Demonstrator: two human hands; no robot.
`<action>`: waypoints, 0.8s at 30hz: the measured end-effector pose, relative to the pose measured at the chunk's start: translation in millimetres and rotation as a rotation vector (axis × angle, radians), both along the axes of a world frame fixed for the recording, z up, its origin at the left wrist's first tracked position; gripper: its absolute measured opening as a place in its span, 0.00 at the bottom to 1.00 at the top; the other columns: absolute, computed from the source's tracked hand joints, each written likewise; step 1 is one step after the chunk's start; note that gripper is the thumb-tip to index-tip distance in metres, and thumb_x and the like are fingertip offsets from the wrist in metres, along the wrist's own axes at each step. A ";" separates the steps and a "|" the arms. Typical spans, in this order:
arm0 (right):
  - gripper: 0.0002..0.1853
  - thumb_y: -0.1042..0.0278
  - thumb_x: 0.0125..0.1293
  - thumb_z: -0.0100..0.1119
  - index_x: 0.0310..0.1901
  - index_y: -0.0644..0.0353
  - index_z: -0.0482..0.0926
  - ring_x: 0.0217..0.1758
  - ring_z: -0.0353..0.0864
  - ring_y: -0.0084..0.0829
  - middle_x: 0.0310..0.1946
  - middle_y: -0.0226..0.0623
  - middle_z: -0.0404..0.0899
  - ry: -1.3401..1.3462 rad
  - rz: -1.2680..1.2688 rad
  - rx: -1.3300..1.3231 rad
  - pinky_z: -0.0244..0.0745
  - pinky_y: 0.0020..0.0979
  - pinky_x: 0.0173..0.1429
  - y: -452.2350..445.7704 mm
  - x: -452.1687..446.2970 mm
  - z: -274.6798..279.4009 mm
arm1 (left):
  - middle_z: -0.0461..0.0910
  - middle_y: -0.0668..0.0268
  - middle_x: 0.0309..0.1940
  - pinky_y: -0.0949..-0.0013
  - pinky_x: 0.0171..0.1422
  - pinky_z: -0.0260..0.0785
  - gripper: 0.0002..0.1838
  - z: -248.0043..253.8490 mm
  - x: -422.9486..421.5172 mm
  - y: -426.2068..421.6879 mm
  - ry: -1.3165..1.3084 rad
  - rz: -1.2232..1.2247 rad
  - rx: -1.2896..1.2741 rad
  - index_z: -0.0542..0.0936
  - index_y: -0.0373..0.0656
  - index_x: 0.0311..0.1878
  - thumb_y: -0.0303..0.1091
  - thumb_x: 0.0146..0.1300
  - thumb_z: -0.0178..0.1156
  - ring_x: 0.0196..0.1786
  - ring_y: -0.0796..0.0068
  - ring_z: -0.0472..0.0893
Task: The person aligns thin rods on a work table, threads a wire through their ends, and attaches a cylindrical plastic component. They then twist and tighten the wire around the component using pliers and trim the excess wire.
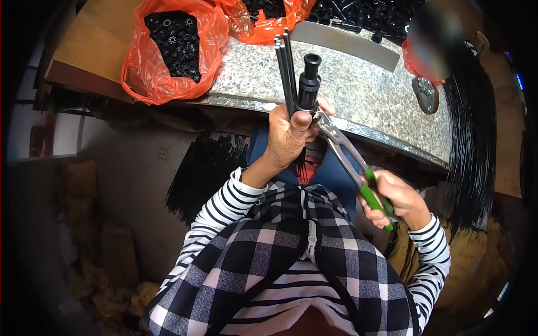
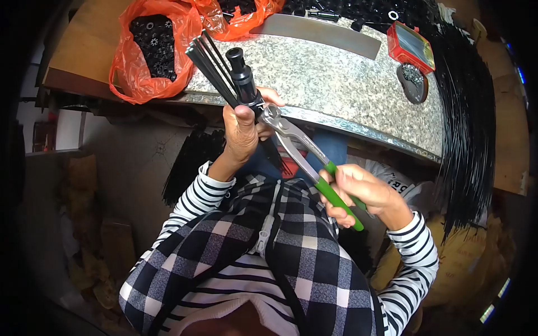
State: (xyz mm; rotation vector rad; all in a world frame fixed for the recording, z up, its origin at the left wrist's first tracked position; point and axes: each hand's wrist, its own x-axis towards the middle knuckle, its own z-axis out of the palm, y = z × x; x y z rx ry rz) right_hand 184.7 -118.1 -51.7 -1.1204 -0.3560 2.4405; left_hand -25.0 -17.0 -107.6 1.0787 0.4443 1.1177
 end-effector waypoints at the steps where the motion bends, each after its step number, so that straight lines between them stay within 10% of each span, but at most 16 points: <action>1: 0.18 0.56 0.66 0.47 0.41 0.66 0.68 0.10 0.67 0.29 0.14 0.39 0.68 -0.101 0.123 0.278 0.67 0.29 0.14 3.7 -1.1 6.8 | 0.64 0.76 0.17 0.84 0.19 0.47 0.34 0.6 0.0 0.9 0.001 0.000 0.003 0.77 0.32 0.40 0.62 0.57 0.54 0.17 0.91 0.60; 6: 0.26 0.74 0.54 0.56 0.55 0.70 0.61 0.33 0.73 0.42 0.34 0.48 0.68 -1.368 0.353 1.338 0.68 0.37 0.43 -1.3 -27.7 48.0 | 0.64 0.75 0.16 0.84 0.19 0.47 0.33 1.7 -0.5 2.2 0.007 0.101 -0.039 0.77 0.33 0.41 0.62 0.57 0.54 0.17 0.91 0.60; 9: 0.15 0.68 0.65 0.46 0.48 0.72 0.71 0.28 0.75 0.41 0.26 0.50 0.72 -1.183 0.189 1.394 0.71 0.35 0.34 -3.5 -21.3 37.4 | 0.65 0.75 0.16 0.84 0.19 0.47 0.34 -1.6 -4.3 0.6 0.006 0.093 -0.036 0.77 0.34 0.41 0.63 0.57 0.54 0.17 0.91 0.60; 11: 0.17 0.62 0.70 0.42 0.38 0.72 0.73 0.17 0.74 0.36 0.19 0.46 0.73 -0.073 0.084 0.294 0.71 0.31 0.21 2.8 4.5 12.5 | 0.64 0.76 0.16 0.84 0.20 0.47 0.34 -2.1 -2.5 -0.6 -0.008 0.080 0.008 0.76 0.34 0.40 0.63 0.56 0.54 0.17 0.91 0.60; 12: 0.22 0.53 0.68 0.46 0.33 0.69 0.70 0.09 0.68 0.30 0.12 0.40 0.70 -0.053 0.000 0.158 0.66 0.28 0.11 -3.5 -0.9 1.5 | 0.64 0.76 0.16 0.84 0.20 0.47 0.34 -2.8 -0.8 0.5 -0.015 0.076 0.009 0.76 0.34 0.40 0.63 0.56 0.54 0.17 0.91 0.60; 14: 0.26 0.45 0.62 0.53 0.34 0.68 0.68 0.10 0.69 0.29 0.14 0.38 0.68 -0.121 0.150 0.521 0.65 0.28 0.11 -6.1 -2.6 5.5 | 0.63 0.76 0.16 0.83 0.20 0.47 0.34 -4.7 -0.1 1.7 0.012 0.043 0.018 0.76 0.34 0.40 0.63 0.56 0.54 0.18 0.91 0.60; 17: 0.20 0.62 0.53 0.64 0.37 0.64 0.65 0.25 0.75 0.24 0.18 0.30 0.62 -0.805 0.462 0.975 0.70 0.33 0.29 10.2 -5.7 38.8 | 0.62 0.77 0.16 0.83 0.20 0.48 0.33 1.9 0.0 3.1 0.003 0.046 -0.019 0.76 0.34 0.40 0.63 0.57 0.53 0.17 0.91 0.59; 18: 0.22 0.69 0.49 0.62 0.44 0.67 0.65 0.31 0.74 0.29 0.24 0.37 0.66 -0.959 0.442 0.763 0.69 0.38 0.41 10.0 -18.5 64.3 | 0.62 0.77 0.15 0.83 0.20 0.48 0.33 2.4 0.5 2.6 -0.005 0.062 -0.027 0.76 0.34 0.40 0.62 0.58 0.53 0.17 0.91 0.59; 21: 0.29 0.75 0.55 0.56 0.59 0.69 0.61 0.39 0.71 0.50 0.41 0.53 0.67 -1.477 0.487 1.392 0.68 0.38 0.45 -7.8 -32.6 58.8 | 0.61 0.77 0.14 0.83 0.19 0.46 0.33 1.8 -0.7 0.5 0.003 0.106 -0.045 0.76 0.34 0.40 0.62 0.58 0.53 0.16 0.91 0.58; 24: 0.31 0.76 0.52 0.59 0.59 0.72 0.62 0.42 0.71 0.45 0.41 0.50 0.68 -1.580 0.461 1.532 0.69 0.37 0.44 -8.1 -35.6 58.4 | 0.60 0.78 0.14 0.83 0.18 0.45 0.33 0.7 -4.2 -0.5 -0.001 0.145 -0.028 0.76 0.34 0.40 0.62 0.58 0.53 0.15 0.91 0.58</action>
